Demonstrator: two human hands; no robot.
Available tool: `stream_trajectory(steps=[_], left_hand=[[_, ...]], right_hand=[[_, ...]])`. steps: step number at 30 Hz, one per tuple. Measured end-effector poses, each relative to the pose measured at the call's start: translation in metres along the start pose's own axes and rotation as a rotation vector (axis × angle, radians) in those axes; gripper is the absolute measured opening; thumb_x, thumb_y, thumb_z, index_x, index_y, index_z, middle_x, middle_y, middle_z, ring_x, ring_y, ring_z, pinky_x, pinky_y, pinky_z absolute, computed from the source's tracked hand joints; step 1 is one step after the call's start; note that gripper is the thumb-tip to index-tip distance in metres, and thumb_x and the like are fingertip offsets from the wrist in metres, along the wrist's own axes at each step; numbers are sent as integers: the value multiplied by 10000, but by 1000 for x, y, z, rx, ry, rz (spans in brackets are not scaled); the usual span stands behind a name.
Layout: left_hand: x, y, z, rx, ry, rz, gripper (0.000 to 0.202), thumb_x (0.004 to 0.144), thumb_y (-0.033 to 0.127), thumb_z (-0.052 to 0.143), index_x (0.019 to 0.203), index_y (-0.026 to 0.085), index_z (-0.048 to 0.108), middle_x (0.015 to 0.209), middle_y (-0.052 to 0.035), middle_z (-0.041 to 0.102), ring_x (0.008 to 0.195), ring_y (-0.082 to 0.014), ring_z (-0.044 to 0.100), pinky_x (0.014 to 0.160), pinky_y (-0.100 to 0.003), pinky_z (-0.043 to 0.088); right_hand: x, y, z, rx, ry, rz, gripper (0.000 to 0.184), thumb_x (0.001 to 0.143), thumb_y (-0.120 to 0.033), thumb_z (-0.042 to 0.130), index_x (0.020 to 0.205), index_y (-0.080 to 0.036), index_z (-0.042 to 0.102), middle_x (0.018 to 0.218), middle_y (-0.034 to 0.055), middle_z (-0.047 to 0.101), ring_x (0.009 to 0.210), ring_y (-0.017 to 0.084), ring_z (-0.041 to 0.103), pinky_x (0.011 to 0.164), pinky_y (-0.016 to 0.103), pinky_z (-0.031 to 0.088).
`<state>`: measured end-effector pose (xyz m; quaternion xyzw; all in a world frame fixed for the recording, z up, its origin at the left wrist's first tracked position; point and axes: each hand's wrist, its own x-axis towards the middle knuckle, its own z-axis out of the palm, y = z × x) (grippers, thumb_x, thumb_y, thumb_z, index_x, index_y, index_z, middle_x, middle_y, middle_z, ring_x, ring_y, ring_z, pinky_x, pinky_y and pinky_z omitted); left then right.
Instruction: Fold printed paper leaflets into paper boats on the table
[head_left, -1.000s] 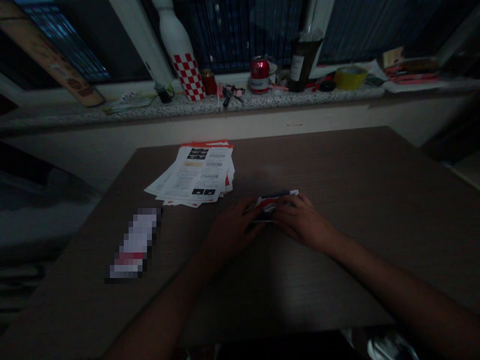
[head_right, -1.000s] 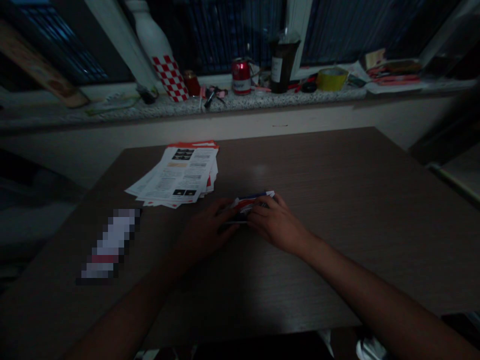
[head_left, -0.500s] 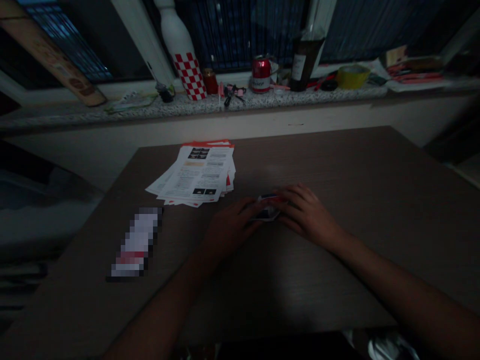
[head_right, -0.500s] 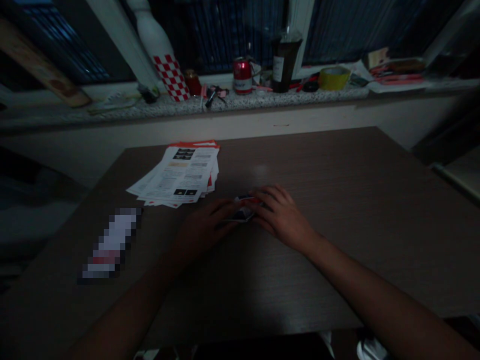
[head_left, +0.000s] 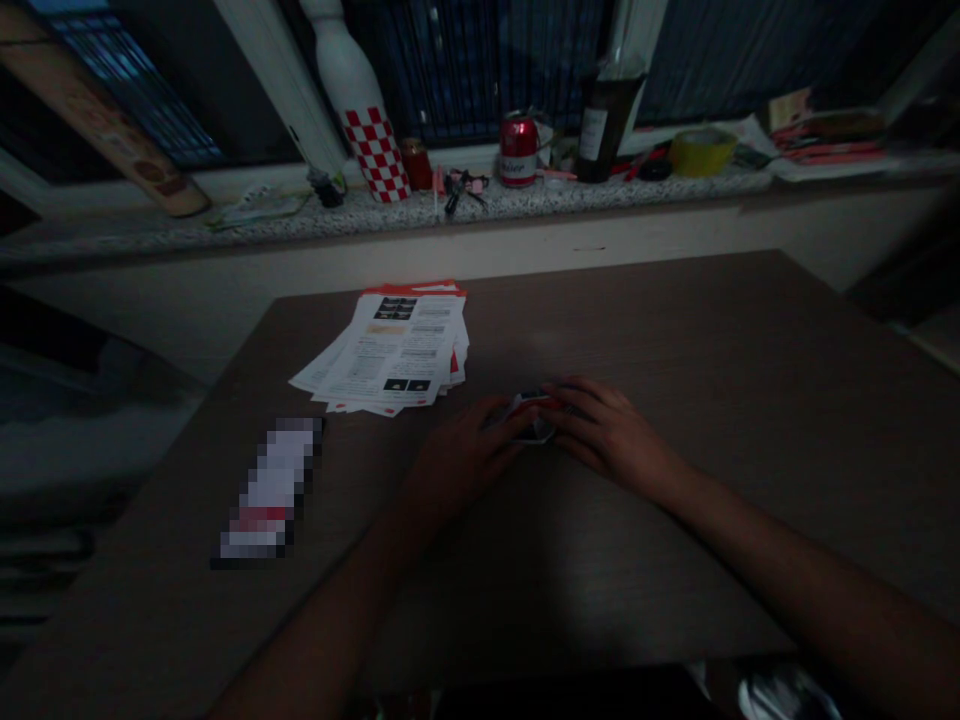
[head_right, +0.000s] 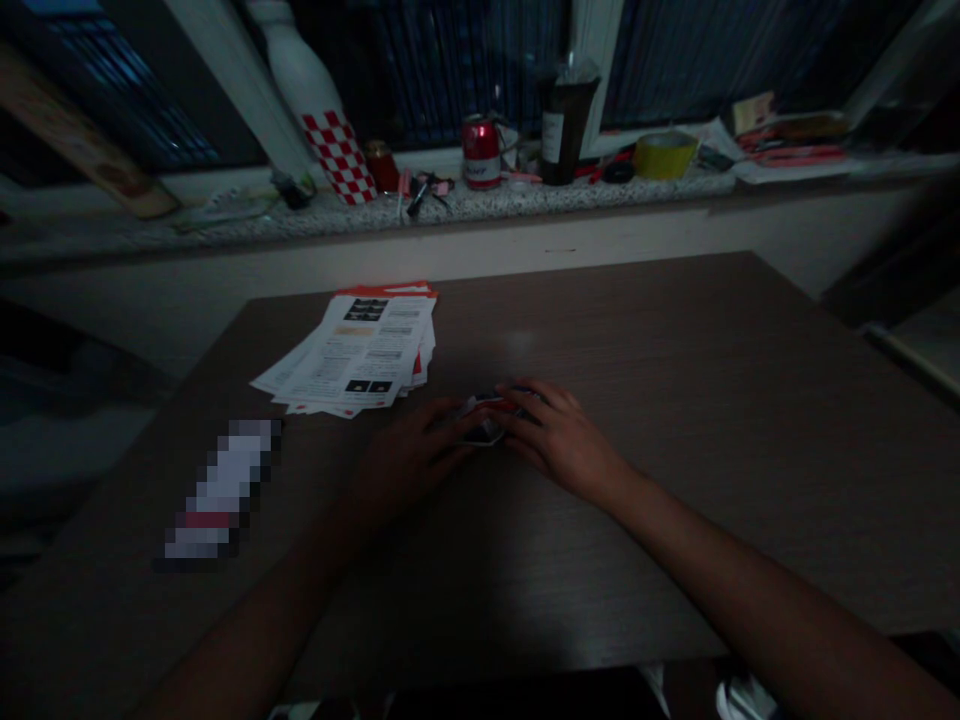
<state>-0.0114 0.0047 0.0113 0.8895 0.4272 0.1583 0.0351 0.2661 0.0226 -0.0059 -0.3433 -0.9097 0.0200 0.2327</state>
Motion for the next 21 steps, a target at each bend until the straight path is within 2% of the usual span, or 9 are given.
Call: stream_trajectory(steps=[6, 10, 14, 21], left_hand=[[0, -2, 0, -26, -11, -4, 585, 1040, 309, 657, 1587, 393, 468, 1476, -83, 592, 1234, -285, 680, 960, -445, 620], [0, -5, 0, -101, 12, -56, 624, 1032, 344, 673, 1605, 357, 428, 1490, -73, 613, 1245, -265, 682, 985, -415, 614], [-1, -7, 0, -113, 38, -82, 639, 1017, 370, 694, 1598, 303, 438, 1514, -84, 610, 1297, -277, 659, 1056, -434, 585], [-1, -6, 0, -63, 27, -98, 595, 1018, 391, 692, 1570, 292, 495, 1476, -82, 619, 1260, -265, 665, 1016, -393, 593]], right_hand=[[1, 3, -5, 19, -14, -4, 509, 1037, -291, 635, 1540, -308, 559, 1594, 105, 563, 1469, 366, 482, 1115, 614, 495], [0, 9, -11, 77, 44, 79, 554, 1033, -323, 644, 1569, -302, 508, 1602, 135, 535, 1456, 355, 515, 1150, 605, 481], [-4, 17, -11, 148, 92, 143, 601, 1036, -345, 642, 1601, -272, 453, 1482, 151, 639, 1357, 337, 619, 1111, 574, 537], [-4, 17, -12, 152, 99, 139, 429, 1067, -303, 588, 1493, -260, 592, 1408, 126, 706, 1275, 300, 688, 1072, 502, 580]])
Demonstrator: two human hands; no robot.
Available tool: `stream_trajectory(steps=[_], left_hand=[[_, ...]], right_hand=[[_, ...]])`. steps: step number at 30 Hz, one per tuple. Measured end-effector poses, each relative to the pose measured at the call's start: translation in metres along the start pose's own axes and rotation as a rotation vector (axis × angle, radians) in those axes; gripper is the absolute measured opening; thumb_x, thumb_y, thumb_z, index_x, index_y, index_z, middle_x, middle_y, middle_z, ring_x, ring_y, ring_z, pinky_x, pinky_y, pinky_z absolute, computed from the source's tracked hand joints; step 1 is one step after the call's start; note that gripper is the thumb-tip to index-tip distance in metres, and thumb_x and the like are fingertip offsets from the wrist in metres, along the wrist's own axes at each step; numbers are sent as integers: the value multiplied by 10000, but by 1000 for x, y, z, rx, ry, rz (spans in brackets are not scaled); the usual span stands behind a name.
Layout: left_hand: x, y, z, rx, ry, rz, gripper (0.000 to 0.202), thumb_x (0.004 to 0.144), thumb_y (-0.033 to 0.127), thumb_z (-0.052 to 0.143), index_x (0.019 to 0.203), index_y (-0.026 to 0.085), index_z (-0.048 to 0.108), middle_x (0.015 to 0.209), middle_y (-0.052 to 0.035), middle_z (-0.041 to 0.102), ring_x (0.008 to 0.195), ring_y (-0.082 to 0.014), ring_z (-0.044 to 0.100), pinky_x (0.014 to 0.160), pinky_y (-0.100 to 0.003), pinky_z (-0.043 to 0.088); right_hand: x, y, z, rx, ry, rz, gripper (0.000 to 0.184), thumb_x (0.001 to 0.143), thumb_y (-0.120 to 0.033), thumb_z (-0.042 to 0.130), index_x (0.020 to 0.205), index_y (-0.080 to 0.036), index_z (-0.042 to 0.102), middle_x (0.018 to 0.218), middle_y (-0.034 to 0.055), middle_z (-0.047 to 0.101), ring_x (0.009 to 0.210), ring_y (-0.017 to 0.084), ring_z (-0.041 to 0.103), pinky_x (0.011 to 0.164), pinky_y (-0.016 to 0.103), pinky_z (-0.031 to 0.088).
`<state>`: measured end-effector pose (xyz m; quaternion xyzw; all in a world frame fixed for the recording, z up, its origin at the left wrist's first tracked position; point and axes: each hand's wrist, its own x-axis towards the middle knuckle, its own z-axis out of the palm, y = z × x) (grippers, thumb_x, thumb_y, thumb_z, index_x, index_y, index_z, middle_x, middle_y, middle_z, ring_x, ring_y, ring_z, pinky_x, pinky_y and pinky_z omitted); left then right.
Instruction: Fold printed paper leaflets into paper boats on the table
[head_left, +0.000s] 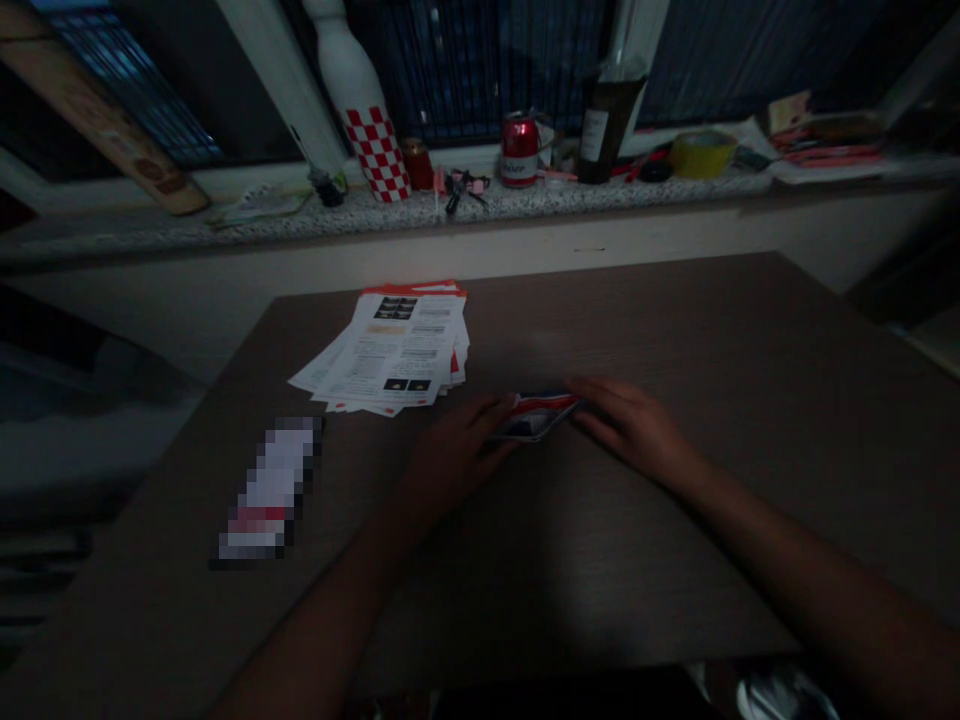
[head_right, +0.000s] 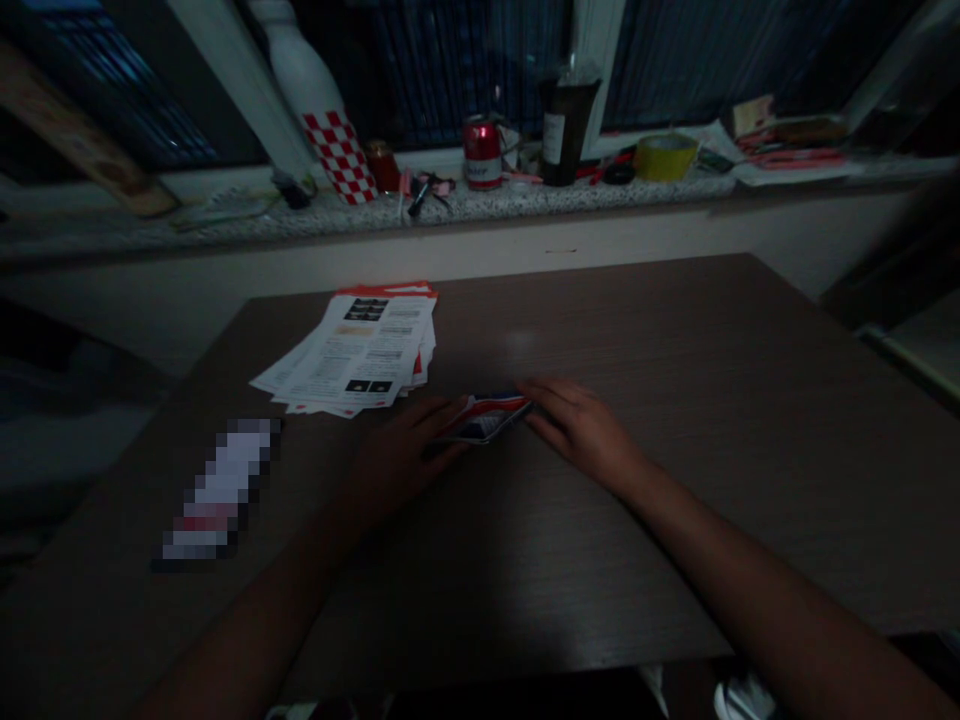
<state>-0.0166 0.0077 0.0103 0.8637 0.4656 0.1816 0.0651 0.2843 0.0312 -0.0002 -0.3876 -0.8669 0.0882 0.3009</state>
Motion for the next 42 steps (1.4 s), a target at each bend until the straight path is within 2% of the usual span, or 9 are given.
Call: stream_trajectory(steps=[6, 13, 18, 21, 23, 27, 32, 38, 42], left_hand=[[1, 1, -2, -4, -20, 0, 561, 1039, 373, 662, 1571, 315, 492, 1455, -63, 633, 1214, -253, 683, 986, -387, 600], [0, 0, -7, -22, -25, -56, 712, 978, 449, 739, 1609, 320, 434, 1506, -89, 590, 1306, -303, 639, 1028, -445, 590], [0, -5, -8, -68, 110, -168, 757, 1004, 451, 688, 1654, 295, 331, 1578, -125, 497, 1448, -333, 519, 1176, -526, 485], [0, -11, -7, -45, 158, -210, 692, 1027, 416, 637, 1637, 238, 363, 1570, -155, 487, 1453, -338, 510, 1189, -529, 473], [0, -15, -4, -33, 132, -211, 640, 1030, 409, 626, 1605, 220, 419, 1546, -159, 508, 1434, -338, 527, 1178, -526, 487], [-1, -17, 2, -56, 65, -165, 539, 1045, 388, 605, 1549, 228, 497, 1515, -134, 542, 1414, -321, 541, 1175, -520, 490], [-3, -16, 7, -100, 23, -84, 477, 1038, 336, 615, 1500, 235, 547, 1480, -118, 565, 1400, -303, 543, 1174, -522, 486], [-5, -19, 10, -73, -24, -46, 448, 1030, 329, 633, 1463, 228, 583, 1460, -121, 581, 1371, -313, 554, 1162, -552, 482], [-6, -20, 11, -62, -42, -50, 448, 1034, 333, 630, 1469, 235, 586, 1476, -117, 571, 1380, -314, 546, 1161, -549, 479]], right_hand=[[0, -1, 0, 55, 6, 23, 397, 1074, -282, 573, 1467, -248, 617, 1394, 119, 715, 1255, 280, 704, 1061, 466, 593], [2, 1, -2, 128, 36, 66, 318, 1068, -294, 582, 1366, -249, 685, 1264, 113, 759, 1133, 271, 744, 979, 456, 618], [1, 14, -7, 101, 99, 134, 281, 1050, -314, 599, 1288, -244, 731, 1216, 106, 779, 1088, 286, 750, 949, 462, 610], [-1, 28, -9, 51, 161, 225, 269, 1033, -351, 616, 1229, -228, 753, 1112, 100, 792, 969, 280, 755, 859, 440, 616], [-2, 38, -11, 5, 222, 316, 281, 1011, -375, 638, 1203, -213, 763, 1072, 103, 791, 900, 276, 746, 821, 439, 616], [-6, 59, -16, -27, 301, 457, 320, 986, -429, 649, 1198, -217, 762, 1111, 110, 791, 912, 297, 744, 838, 481, 614], [-10, 79, -21, -45, 389, 563, 348, 952, -435, 679, 1189, -194, 761, 1081, 124, 799, 855, 295, 747, 792, 469, 614], [-10, 85, -19, -16, 421, 551, 371, 926, -396, 708, 1232, -189, 730, 1116, 131, 783, 860, 287, 747, 800, 467, 623], [-8, 76, -25, -98, 421, 469, 417, 917, -377, 718, 1291, -193, 704, 1202, 155, 726, 1000, 330, 717, 878, 514, 610]])
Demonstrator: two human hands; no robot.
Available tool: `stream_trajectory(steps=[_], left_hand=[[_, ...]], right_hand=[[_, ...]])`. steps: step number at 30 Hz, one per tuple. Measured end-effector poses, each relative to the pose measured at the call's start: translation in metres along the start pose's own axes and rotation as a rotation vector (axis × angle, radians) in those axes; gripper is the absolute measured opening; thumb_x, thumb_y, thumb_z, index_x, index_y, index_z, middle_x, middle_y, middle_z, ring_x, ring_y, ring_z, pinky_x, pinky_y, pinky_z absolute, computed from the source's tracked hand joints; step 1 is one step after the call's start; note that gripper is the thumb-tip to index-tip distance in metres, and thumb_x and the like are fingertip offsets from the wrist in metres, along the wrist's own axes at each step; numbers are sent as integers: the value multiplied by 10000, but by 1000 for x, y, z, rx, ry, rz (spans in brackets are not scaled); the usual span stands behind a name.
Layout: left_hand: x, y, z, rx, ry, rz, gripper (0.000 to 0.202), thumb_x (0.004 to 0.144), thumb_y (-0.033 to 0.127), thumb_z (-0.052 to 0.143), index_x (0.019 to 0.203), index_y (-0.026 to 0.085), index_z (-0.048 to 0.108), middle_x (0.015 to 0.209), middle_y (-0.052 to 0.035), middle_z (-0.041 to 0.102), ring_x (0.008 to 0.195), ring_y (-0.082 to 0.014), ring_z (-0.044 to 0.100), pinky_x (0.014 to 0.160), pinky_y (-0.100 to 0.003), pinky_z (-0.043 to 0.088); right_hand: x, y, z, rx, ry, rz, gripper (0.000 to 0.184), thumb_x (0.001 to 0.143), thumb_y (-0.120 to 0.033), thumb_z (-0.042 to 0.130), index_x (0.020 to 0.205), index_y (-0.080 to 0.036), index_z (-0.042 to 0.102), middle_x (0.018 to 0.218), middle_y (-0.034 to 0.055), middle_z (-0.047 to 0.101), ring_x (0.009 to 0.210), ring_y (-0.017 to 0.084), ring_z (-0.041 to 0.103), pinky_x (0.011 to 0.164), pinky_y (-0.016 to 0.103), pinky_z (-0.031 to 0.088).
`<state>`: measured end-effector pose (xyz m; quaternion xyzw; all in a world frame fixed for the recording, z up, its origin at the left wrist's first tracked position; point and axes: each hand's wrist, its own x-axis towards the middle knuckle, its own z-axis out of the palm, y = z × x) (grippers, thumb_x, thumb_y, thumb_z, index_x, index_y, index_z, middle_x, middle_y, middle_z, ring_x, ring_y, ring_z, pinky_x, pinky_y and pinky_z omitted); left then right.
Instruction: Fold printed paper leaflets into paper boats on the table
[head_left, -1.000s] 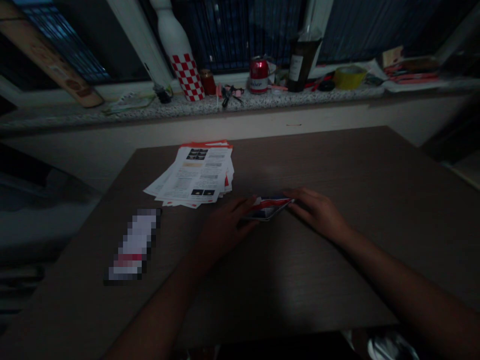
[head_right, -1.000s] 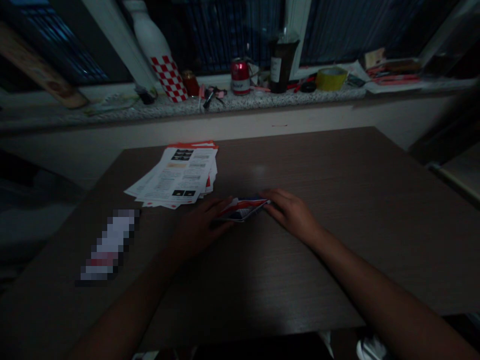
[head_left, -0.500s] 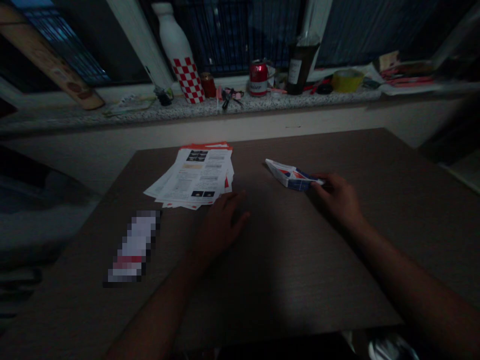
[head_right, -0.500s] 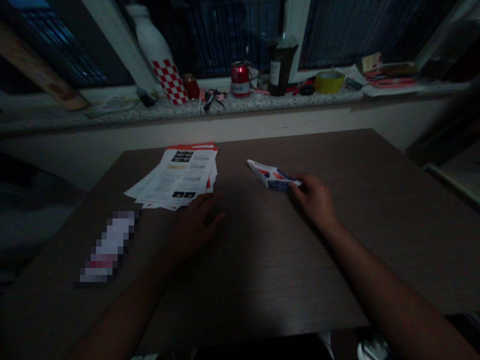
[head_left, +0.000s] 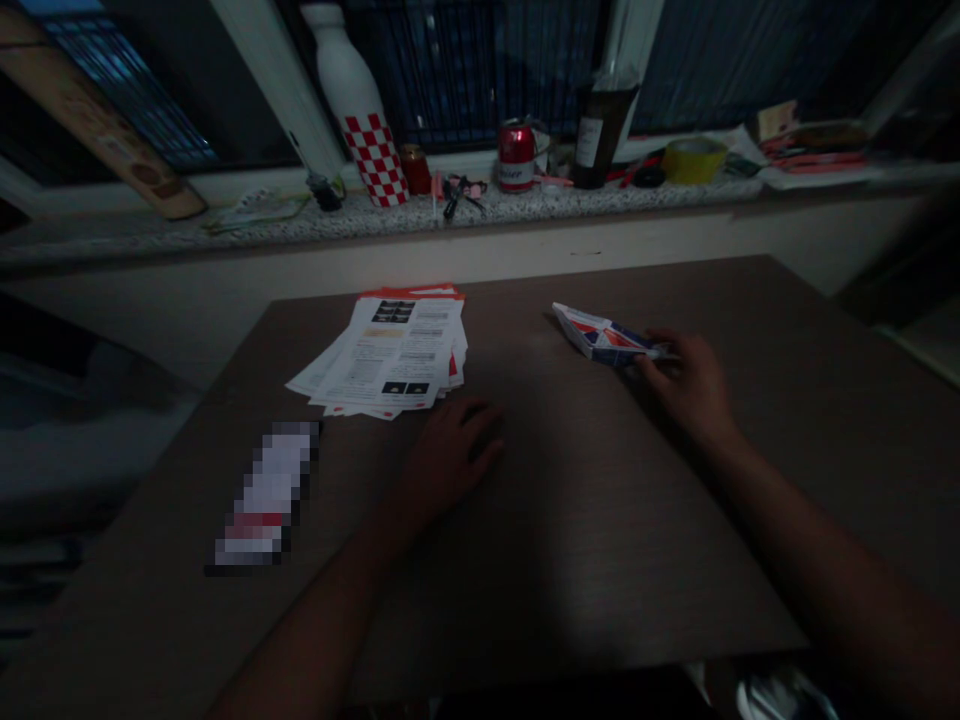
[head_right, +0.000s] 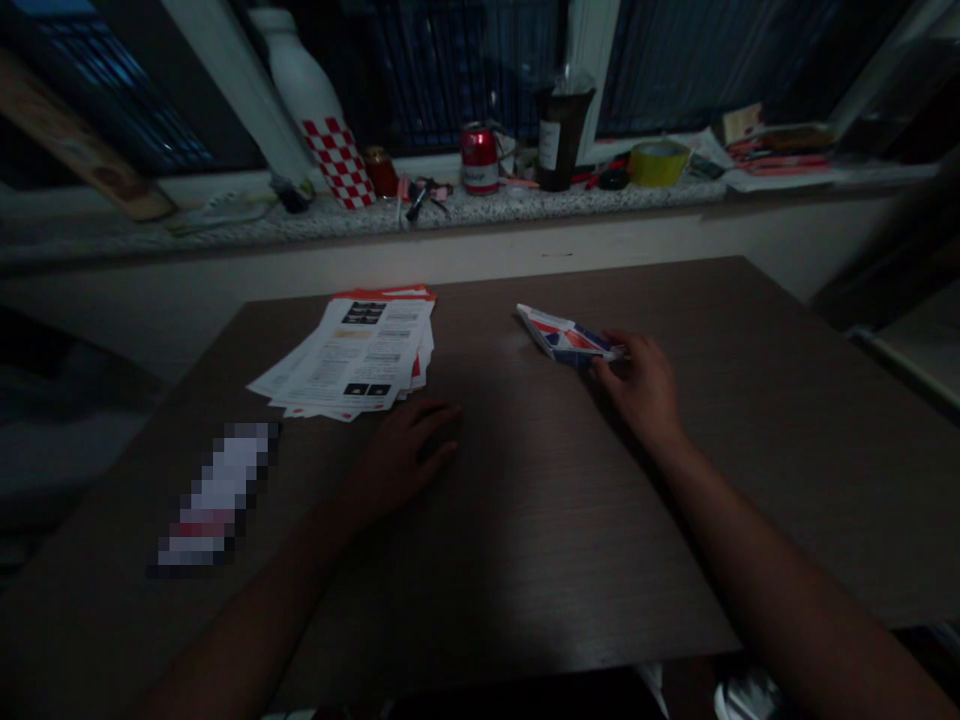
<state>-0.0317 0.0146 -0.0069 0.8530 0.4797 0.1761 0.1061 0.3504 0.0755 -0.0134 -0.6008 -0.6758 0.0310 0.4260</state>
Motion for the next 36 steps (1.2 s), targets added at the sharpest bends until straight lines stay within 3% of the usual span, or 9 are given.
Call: stream_trajectory(steps=[4, 6, 11, 14, 17, 22, 27, 32, 36], left_hand=[[0, -2, 1, 3, -9, 9, 441, 1035, 341, 629, 1463, 242, 595, 1484, -114, 567, 1379, -312, 546, 1164, -548, 476], [-1, -3, 1, 4, -5, 12, 439, 1036, 344, 629, 1463, 246, 595, 1480, -110, 568, 1382, -311, 541, 1171, -550, 469], [-1, -4, 2, -1, -7, 22, 433, 1044, 347, 618, 1464, 249, 594, 1492, -105, 559, 1385, -310, 536, 1173, -546, 466], [-1, -4, 1, -1, -6, 4, 428, 1039, 349, 623, 1457, 260, 607, 1490, -98, 567, 1375, -313, 547, 1164, -538, 475], [0, -3, 0, -10, -9, -13, 416, 1042, 355, 616, 1447, 262, 624, 1491, -96, 582, 1385, -318, 547, 1171, -530, 472], [3, -3, -5, -71, -4, -49, 373, 1057, 330, 577, 1416, 245, 630, 1459, -84, 614, 1336, -281, 596, 1151, -470, 499], [5, -9, -20, -75, 82, -131, 282, 1061, 329, 547, 1311, 231, 633, 1377, -85, 643, 1280, -276, 628, 1099, -446, 524], [2, -34, -40, 49, 161, -245, 209, 1028, 342, 592, 1202, 229, 619, 1287, -108, 662, 1195, -303, 647, 1037, -468, 532], [-3, -55, -46, 124, 153, -354, 293, 978, 375, 659, 1209, 210, 588, 1305, -148, 646, 1196, -345, 644, 990, -490, 545]], right_hand=[[-1, -18, -11, -132, 74, -96, 400, 967, -403, 665, 1333, -243, 690, 1247, 159, 684, 1166, 394, 637, 1008, 626, 534], [-5, -29, -14, -88, 71, -146, 361, 992, -393, 637, 1316, -244, 694, 1219, 154, 692, 1158, 384, 643, 1015, 609, 537], [-20, -52, -5, 140, -286, -361, 290, 1042, -350, 606, 1310, -267, 678, 1270, 109, 706, 1196, 312, 679, 1050, 530, 557], [-29, -55, 9, 223, -522, -411, 390, 1050, -350, 603, 1434, -281, 611, 1409, 108, 656, 1330, 300, 622, 1113, 523, 535], [-34, -49, 21, 238, -635, -426, 428, 1046, -365, 614, 1470, -307, 592, 1475, 110, 620, 1391, 304, 585, 1159, 529, 504], [-36, -42, 26, 216, -681, -420, 377, 1038, -387, 624, 1407, -311, 643, 1511, 104, 596, 1428, 316, 557, 1180, 537, 485], [-35, -43, 25, 216, -683, -426, 377, 1039, -386, 623, 1408, -314, 642, 1518, 100, 589, 1422, 310, 563, 1176, 531, 492], [-36, -42, 26, 216, -686, -438, 374, 1045, -376, 614, 1411, -301, 634, 1518, 115, 579, 1422, 314, 557, 1181, 549, 480], [-36, -41, 26, 222, -694, -433, 379, 1049, -377, 610, 1419, -297, 628, 1524, 118, 570, 1432, 316, 544, 1184, 545, 475]])
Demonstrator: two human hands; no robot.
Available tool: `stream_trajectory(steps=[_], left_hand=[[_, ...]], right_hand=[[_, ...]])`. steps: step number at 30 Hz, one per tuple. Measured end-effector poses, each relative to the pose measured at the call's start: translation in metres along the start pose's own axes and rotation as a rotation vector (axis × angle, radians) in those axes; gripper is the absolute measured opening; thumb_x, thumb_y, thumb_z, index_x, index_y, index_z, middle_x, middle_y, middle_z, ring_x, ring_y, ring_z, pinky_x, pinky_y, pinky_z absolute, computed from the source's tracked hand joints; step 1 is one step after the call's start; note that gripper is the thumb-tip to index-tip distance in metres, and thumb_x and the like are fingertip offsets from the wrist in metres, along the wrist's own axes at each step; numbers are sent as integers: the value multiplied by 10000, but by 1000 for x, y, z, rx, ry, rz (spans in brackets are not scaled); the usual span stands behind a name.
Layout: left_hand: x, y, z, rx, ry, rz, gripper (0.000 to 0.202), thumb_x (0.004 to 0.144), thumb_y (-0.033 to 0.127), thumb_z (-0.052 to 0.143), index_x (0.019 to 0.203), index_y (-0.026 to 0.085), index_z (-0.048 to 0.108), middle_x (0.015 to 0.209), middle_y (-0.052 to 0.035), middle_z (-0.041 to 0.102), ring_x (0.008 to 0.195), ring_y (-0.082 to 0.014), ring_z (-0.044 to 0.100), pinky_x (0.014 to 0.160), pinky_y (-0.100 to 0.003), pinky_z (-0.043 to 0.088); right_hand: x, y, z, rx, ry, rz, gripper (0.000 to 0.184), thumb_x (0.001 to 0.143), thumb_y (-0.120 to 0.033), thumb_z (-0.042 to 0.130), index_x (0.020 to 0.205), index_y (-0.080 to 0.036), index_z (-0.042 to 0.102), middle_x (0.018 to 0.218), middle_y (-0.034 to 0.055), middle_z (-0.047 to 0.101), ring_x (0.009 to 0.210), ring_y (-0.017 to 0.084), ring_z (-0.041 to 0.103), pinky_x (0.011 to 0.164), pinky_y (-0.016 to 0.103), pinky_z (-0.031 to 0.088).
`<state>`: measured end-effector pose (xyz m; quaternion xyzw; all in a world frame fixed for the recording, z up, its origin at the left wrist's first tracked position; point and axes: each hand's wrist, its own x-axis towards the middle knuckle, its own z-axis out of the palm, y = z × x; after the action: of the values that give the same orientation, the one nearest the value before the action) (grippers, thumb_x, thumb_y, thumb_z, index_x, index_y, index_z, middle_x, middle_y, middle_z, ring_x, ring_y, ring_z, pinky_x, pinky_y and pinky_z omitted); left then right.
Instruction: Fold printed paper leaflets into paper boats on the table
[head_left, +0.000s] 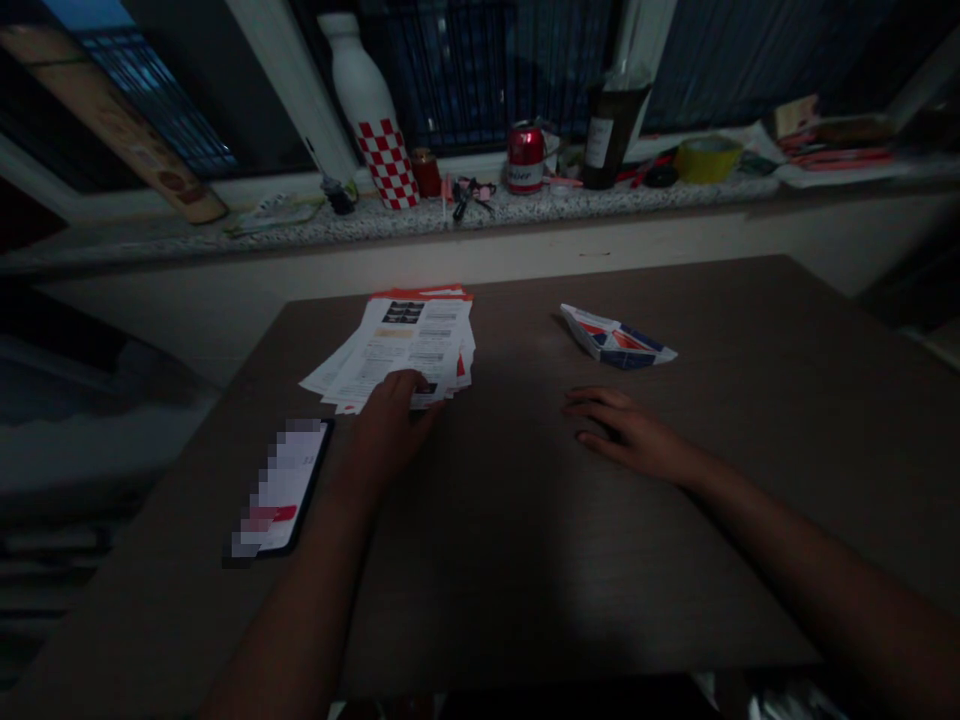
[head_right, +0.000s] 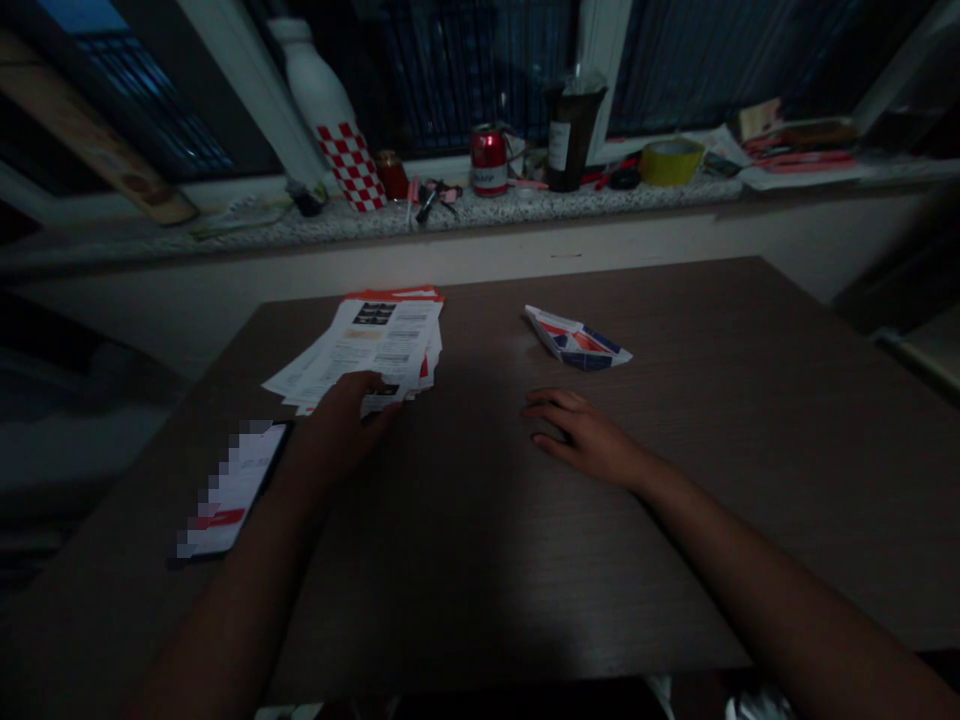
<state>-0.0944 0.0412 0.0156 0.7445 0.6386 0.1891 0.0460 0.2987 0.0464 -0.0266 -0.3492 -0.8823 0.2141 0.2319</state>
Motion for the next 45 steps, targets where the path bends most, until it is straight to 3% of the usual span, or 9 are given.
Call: stream_trajectory(steps=[8, 15, 21, 28, 36, 41, 45], left_hand=[[-1, -4, -5, 32, -167, -115, 301, 996, 397, 640, 1254, 245, 611, 1310, -121, 714, 1146, -321, 708, 938, -432, 557], [1, 10, -12, 110, -212, -195, 288, 1078, 420, 485, 1277, 283, 640, 1192, -102, 776, 1022, -316, 754, 798, -376, 540], [3, 20, -15, 160, -209, -261, 294, 1094, 420, 437, 1219, 258, 648, 1123, -112, 790, 966, -303, 758, 777, -361, 521], [-4, 28, -8, 87, -146, -144, 297, 1071, 496, 479, 1089, 258, 656, 1061, -74, 796, 950, -300, 760, 740, -358, 508], [-16, 54, 10, -177, -281, 62, 292, 1050, 514, 538, 977, 268, 678, 962, -12, 785, 857, -245, 739, 751, -349, 522], [-18, 62, 19, -448, -326, 165, 232, 1025, 464, 596, 995, 260, 701, 1123, -28, 771, 993, -236, 723, 887, -374, 547], [-18, 66, 15, -548, -347, 140, 234, 1018, 455, 601, 940, 242, 660, 1221, -47, 755, 1101, -250, 702, 953, -389, 546]], right_hand=[[0, -3, -1, 11, 4, 6, 376, 1045, -369, 615, 1414, -300, 632, 1518, 119, 577, 1426, 316, 552, 1177, 550, 479], [1, -3, -1, 22, 4, 4, 373, 1048, -367, 610, 1413, -293, 636, 1516, 119, 579, 1419, 310, 556, 1181, 542, 476], [1, -2, -1, 25, 13, 7, 375, 1041, -367, 619, 1410, -307, 646, 1505, 111, 593, 1408, 312, 565, 1171, 542, 484], [1, -1, -1, 19, 6, 2, 378, 1039, -370, 622, 1410, -300, 642, 1518, 114, 582, 1421, 312, 552, 1179, 552, 475], [2, -4, -1, 20, 49, 6, 387, 1032, -342, 638, 1417, -306, 648, 1479, 111, 626, 1387, 307, 591, 1159, 548, 502], [3, -7, 0, -3, 46, 7, 419, 1035, -342, 636, 1453, -311, 621, 1479, 111, 626, 1387, 312, 589, 1158, 560, 501], [4, -12, -1, 1, 55, 13, 420, 1035, -335, 637, 1452, -296, 620, 1482, 116, 620, 1387, 314, 586, 1163, 559, 494]])
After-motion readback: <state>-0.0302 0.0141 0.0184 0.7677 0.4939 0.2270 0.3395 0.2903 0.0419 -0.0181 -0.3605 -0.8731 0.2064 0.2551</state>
